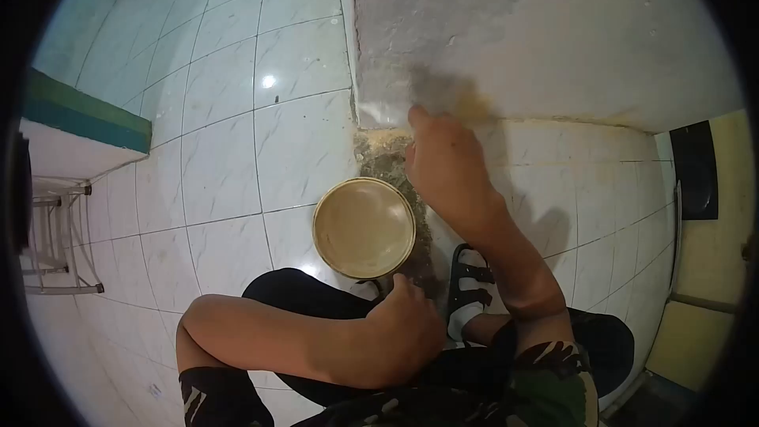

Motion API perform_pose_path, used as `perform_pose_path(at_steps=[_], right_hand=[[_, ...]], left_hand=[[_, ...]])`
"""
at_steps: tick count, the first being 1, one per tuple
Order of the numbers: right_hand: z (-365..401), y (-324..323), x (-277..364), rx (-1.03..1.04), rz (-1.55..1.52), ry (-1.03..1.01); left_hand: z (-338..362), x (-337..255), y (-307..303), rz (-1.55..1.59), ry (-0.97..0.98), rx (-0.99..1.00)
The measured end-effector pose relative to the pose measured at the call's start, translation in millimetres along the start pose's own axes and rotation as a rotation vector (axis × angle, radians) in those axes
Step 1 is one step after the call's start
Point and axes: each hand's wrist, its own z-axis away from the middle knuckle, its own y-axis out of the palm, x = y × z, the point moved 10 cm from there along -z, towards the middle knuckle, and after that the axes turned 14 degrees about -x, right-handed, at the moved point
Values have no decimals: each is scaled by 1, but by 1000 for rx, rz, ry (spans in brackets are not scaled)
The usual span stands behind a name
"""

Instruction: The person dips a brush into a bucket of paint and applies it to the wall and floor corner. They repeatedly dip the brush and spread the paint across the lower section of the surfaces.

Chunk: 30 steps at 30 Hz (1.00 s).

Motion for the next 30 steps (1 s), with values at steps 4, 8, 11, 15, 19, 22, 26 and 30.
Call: perform_pose_path(at_steps=[4, 8, 11, 15, 19, 22, 26, 30], right_hand=[[-3, 86, -42, 65, 8, -50], [-17, 167, -61, 94, -9, -43], [-28, 200, -69, 115, -33, 101], [-44, 168, -55, 54, -55, 98], [-34, 69, -25, -129, -215, 32], [-22, -17, -1, -229, -303, 57], [-14, -51, 3, -124, -274, 86], [-6, 4, -31, 80, -357, 136]], left_hand=[[-2, -5, -4, -12, 25, -99], [0, -7, -4, -24, 4, -96], [2, -7, -5, -19, -12, -161], [-3, -6, 3, -7, 11, -78], [-4, -7, 0, -17, 37, -94], [-2, -5, -4, -5, 49, -65], [2, -5, -7, -30, 61, -111], [4, -5, -4, -45, 55, -173]])
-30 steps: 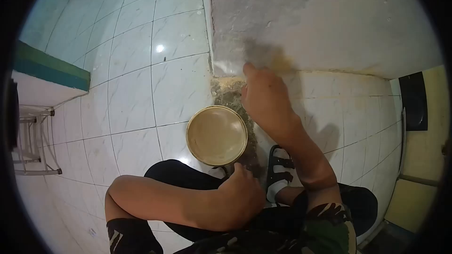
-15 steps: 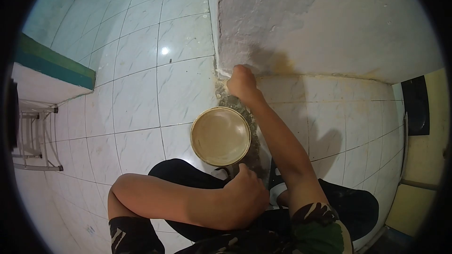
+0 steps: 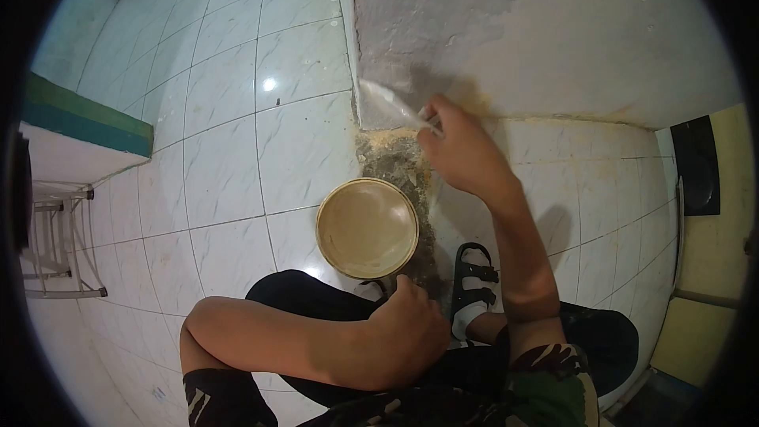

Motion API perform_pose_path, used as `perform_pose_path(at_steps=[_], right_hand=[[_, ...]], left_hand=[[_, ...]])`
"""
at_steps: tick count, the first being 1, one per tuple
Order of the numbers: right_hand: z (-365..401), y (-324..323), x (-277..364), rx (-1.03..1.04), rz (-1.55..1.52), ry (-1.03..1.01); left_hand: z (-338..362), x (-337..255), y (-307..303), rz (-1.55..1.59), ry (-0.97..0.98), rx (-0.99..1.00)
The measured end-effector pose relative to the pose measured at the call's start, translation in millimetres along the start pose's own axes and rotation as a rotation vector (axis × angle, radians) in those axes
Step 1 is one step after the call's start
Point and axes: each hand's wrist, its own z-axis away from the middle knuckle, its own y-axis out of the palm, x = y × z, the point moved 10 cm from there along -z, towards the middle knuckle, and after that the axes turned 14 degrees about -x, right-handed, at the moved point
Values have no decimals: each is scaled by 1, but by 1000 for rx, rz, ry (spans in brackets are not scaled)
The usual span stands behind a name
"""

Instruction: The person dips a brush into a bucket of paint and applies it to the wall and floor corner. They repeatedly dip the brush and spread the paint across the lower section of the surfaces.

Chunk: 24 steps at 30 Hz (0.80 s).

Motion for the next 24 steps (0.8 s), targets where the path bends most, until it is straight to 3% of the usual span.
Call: perform_pose_path(at_steps=[1, 3, 7, 9, 14, 16, 18, 24], right_hand=[[-3, 20, -23, 78, -25, 24], [5, 66, -77, 262, -111, 428], [-4, 101, -115, 128, -70, 402], [-22, 92, -88, 30, 140, -20], [-34, 8, 9, -126, 220, -275], [-36, -34, 51, -94, 257, -236], [-33, -72, 91, -137, 309, -438], [-15, -159, 152, -285, 486, -595]], left_hand=[[0, 0, -1, 3, 1, -13], [-1, -1, -2, -3, 8, -24], [-1, -2, -2, 26, 4, -17], [0, -2, -4, 12, 9, -34], [-2, 0, -1, 46, 26, -6], [-3, 1, -2, 48, 28, 7], [-3, 1, -2, 53, 38, 25], [-6, 9, -1, 65, 33, -5]])
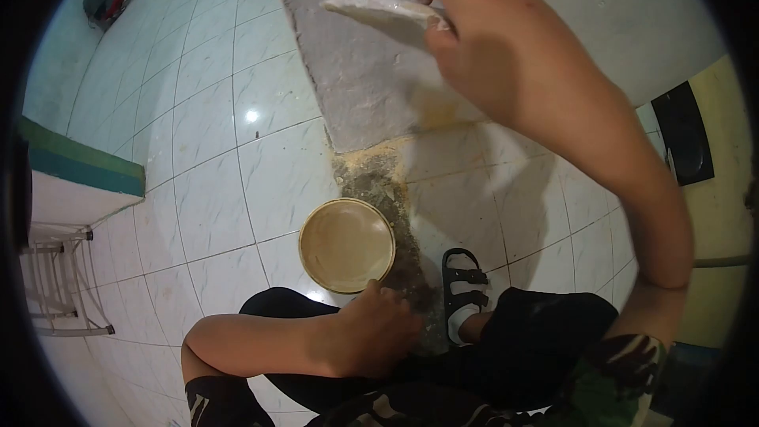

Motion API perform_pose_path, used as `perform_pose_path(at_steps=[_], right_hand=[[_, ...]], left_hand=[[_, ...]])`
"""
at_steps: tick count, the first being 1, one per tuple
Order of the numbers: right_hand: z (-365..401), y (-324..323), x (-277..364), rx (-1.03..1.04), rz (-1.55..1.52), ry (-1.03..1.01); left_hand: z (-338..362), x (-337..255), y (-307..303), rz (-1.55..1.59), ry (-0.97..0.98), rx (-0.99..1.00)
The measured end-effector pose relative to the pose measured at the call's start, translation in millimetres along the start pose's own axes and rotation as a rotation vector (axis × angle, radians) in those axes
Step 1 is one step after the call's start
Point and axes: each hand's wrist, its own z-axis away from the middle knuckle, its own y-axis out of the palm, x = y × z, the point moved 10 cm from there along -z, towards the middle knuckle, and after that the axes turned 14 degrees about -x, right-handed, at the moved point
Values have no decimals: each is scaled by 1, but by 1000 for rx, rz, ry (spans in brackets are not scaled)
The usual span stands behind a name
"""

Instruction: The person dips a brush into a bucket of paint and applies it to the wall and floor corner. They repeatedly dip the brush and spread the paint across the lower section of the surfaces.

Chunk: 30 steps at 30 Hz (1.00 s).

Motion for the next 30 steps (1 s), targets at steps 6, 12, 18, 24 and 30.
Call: perform_pose_path(at_steps=[6, 12, 18, 24, 30], right_hand=[[59, -25, -39, -146, -181, 180], [157, 129, -106, -608, -205, 116], [217, 239, -124, -523, -185, 257], [259, 265, -132, -211, -359, 504], [201, 172, -98, 251, -685, 636]], left_hand=[[-5, 12, 7, 89, -86, 131], [-3, 40, 24, 57, -136, 300], [4, 63, 18, 109, -288, 295], [1, 57, 12, 117, -313, 205], [-1, 22, 27, 31, -172, 299]])
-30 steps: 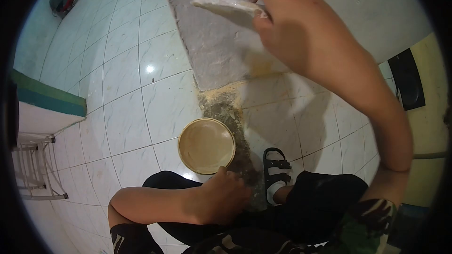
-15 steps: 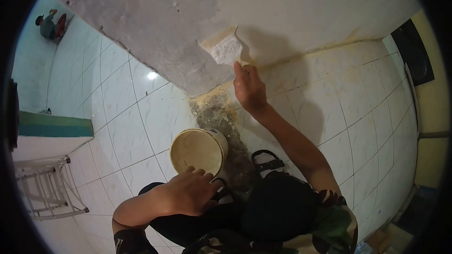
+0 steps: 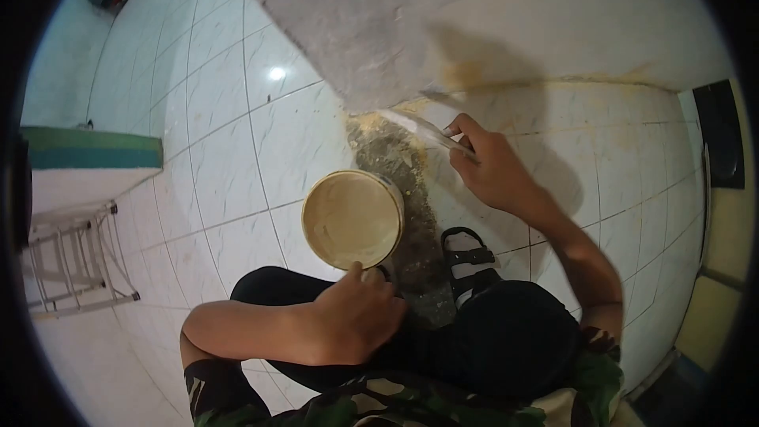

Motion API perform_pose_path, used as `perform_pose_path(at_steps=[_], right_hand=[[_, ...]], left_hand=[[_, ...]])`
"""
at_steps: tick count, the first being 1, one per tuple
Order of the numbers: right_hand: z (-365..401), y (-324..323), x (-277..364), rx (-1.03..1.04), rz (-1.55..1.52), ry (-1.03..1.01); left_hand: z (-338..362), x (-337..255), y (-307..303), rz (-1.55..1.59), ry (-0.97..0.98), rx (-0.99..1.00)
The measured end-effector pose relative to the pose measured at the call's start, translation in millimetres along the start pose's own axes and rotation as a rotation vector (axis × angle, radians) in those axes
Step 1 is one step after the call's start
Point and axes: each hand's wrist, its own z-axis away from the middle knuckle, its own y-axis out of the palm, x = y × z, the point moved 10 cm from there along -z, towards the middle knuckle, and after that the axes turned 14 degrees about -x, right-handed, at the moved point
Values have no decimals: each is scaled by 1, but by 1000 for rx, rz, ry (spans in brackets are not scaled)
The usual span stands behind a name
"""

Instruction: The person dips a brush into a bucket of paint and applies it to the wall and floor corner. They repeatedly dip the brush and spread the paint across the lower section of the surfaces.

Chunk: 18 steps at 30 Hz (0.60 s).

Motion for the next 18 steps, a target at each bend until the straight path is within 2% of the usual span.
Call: perform_pose_path(at_steps=[2, 3, 5, 7, 8, 9, 10, 11, 12, 13, 14, 15, 16, 17, 18], right_hand=[[5, 14, 56, 292, 182, -82], [3, 19, 74, 307, 188, -87], [17, 60, 112, 545, 435, -352], [32, 106, 112, 765, 495, -328], [43, 133, 102, 847, 577, -390], [53, 159, 93, 928, 658, -457], [61, 178, 92, 1015, 712, -429], [69, 193, 85, 1104, 766, -404], [74, 208, 70, 1110, 763, -412], [79, 230, 50, 1082, 724, -463], [84, 248, 32, 1054, 684, -510], [90, 261, 12, 1057, 683, -512], [94, 274, 1, 1007, 680, -609], [98, 279, 0, 954, 674, -704], [103, 282, 1, 952, 669, -703]], left_hand=[[3, -9, -5, 5, 23, -7], [4, -15, -4, -7, 58, -4], [8, -20, -2, -38, 67, -61], [11, -21, -6, -53, 83, -74], [14, -18, -7, -52, 88, -76], [19, -11, -9, 60, 67, -66], [26, -1, -11, 173, 42, -54], [36, 21, -17, 318, -22, -119], [46, 46, -24, 464, -88, -184], [59, 86, -38, 424, -364, -211], [71, 139, -18, 526, -598, -276], [83, 177, -22, 512, -721, -329], [93, 220, -12, 338, -814, -440], [102, 244, -3, 334, -943, -455], [99, 263, 15, 374, -903, -462]])
